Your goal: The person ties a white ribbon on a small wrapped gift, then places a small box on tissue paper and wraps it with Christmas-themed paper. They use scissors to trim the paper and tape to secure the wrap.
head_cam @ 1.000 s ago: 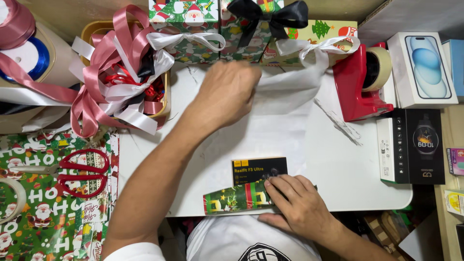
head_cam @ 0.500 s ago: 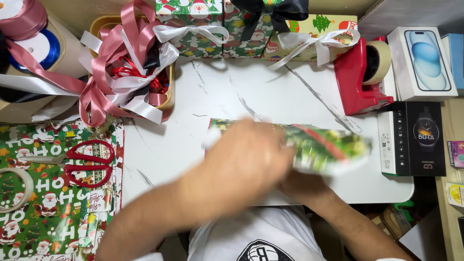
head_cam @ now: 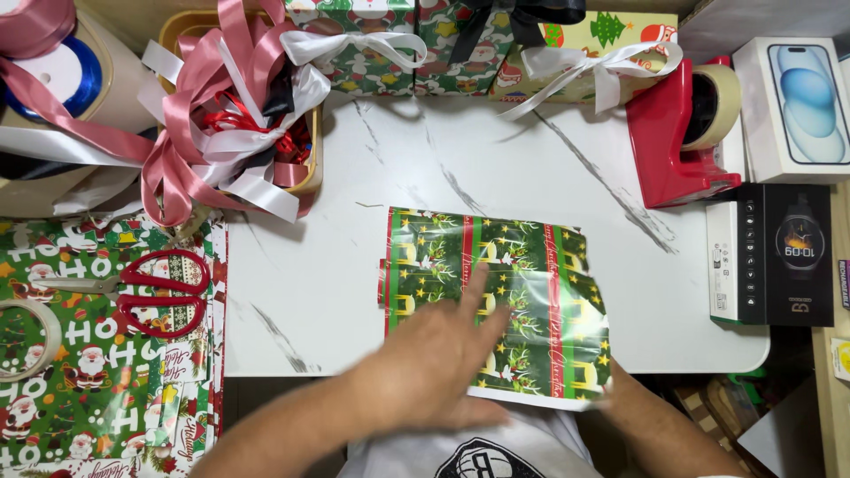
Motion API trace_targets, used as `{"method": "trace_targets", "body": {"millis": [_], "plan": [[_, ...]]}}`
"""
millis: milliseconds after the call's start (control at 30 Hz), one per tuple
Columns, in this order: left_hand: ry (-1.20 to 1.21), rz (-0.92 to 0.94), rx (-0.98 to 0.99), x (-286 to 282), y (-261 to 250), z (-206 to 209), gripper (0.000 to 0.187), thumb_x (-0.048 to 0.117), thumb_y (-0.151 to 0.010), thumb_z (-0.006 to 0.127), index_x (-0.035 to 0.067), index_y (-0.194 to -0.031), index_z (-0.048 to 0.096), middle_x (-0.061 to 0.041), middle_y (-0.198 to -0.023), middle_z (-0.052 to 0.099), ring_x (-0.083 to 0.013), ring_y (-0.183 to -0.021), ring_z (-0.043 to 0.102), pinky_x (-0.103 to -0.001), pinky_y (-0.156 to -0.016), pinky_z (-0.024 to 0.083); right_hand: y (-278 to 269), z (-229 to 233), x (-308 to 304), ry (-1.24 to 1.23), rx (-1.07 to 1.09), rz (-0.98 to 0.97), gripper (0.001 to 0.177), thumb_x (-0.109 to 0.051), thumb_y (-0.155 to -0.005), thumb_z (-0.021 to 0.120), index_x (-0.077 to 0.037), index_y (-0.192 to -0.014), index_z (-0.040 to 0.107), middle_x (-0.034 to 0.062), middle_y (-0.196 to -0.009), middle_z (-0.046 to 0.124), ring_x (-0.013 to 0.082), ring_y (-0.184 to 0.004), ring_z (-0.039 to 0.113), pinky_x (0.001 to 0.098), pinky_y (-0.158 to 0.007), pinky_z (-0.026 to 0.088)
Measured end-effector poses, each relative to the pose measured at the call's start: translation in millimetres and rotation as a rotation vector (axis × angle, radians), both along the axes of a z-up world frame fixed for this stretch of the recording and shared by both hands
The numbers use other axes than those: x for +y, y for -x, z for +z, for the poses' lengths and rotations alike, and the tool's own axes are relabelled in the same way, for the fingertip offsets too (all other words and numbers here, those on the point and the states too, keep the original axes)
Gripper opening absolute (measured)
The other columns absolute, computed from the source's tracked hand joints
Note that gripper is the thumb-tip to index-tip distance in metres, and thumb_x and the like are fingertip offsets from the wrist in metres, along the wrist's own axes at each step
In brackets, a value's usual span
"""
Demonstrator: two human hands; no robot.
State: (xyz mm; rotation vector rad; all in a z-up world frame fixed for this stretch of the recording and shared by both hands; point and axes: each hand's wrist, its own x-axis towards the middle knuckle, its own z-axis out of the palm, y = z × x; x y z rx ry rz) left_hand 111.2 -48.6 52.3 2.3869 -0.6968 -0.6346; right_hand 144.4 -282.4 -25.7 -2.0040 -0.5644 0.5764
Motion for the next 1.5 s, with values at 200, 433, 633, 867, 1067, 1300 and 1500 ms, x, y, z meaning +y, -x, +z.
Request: {"method": "trace_targets", "body": {"millis": [200,433,633,867,1067,1300,1500], "plan": [[0.1,0.074,0.003,16,-58,-1,0.076,0.06,-0.096,0.046,-0.006,-0.132,0.055,-0.032,-0.119,0.06,-0.0472,-0.105,0.062,-0.056,-0.093,0.047,-4,-4,5,-0.013,-0.023,-0.012,0.052,-0.03,-0.089,0.069,-0.009,-0.134,0.056,0.0149,-0.134,0.062,0.0311,-0.122,0.059,0.0484,-0.106,0.046],[-0.025,0.078,0.018,17,-77,-9,0.051,0.043,-0.101,0.045,0.002,-0.09,0.074,-0.02,-0.096,0.068,-0.0376,-0.095,0.066,-0.055,-0.091,0.047,0,-7,2,-0.016,-0.023,-0.017,0.052,-0.03,-0.089,0.069,-0.009,-0.134,0.056,0.0153,-0.135,0.061,0.0319,-0.123,0.059,0.0496,-0.107,0.045],[-0.042,0.071,-0.088,20,-76,-17,0.036,0.028,-0.092,0.049,0.005,-0.104,0.073,-0.019,-0.101,0.068,-0.0374,-0.102,0.064,-0.055,-0.092,0.048,3,-8,-2,-0.012,-0.036,-0.025,0.052,-0.029,-0.089,0.069,-0.009,-0.134,0.055,0.0157,-0.135,0.06,0.0326,-0.123,0.058,0.0506,-0.108,0.044],[-0.329,-0.083,-0.243,-14,-19,3,0.135,0.085,-0.062,0.072,-0.015,-0.144,0.033,-0.042,-0.145,0.035,-0.0576,-0.137,0.034,-0.065,-0.106,0.029,0,-7,-5,-0.001,-0.077,-0.052,0.052,-0.029,-0.089,0.068,-0.009,-0.135,0.054,0.0161,-0.136,0.06,0.0334,-0.124,0.057,0.0518,-0.109,0.043],[-0.377,-0.136,-0.249,-17,-7,9,0.122,0.056,-0.064,0.079,-0.009,-0.151,0.024,-0.045,-0.15,0.031,-0.0605,-0.14,0.029,-0.069,-0.11,0.028,-2,-8,-2,-0.002,-0.122,-0.068,0.051,-0.028,-0.089,0.068,-0.009,-0.135,0.054,0.0164,-0.136,0.059,0.034,-0.125,0.057,0.0528,-0.111,0.042],[-0.213,-0.05,-0.265,-14,2,-1,0.107,0.049,-0.072,0.073,-0.01,-0.149,0.028,-0.047,-0.145,0.032,-0.0612,-0.137,0.031,-0.069,-0.106,0.028,4,-12,-5,-0.023,-0.14,-0.094,0.051,-0.028,-0.09,0.067,-0.008,-0.135,0.053,0.0168,-0.137,0.059,0.0348,-0.126,0.056,0.054,-0.112,0.041],[-0.33,-0.099,-0.268,-18,4,-3,0.113,0.053,-0.07,0.075,-0.008,-0.151,0.025,-0.044,-0.15,0.03,-0.0588,-0.14,0.03,-0.067,-0.107,0.028,5,-16,-7,-0.051,-0.133,-0.093,0.051,-0.028,-0.09,0.067,-0.008,-0.135,0.053,0.0172,-0.137,0.058,0.0355,-0.127,0.056,0.0551,-0.113,0.04]]}}
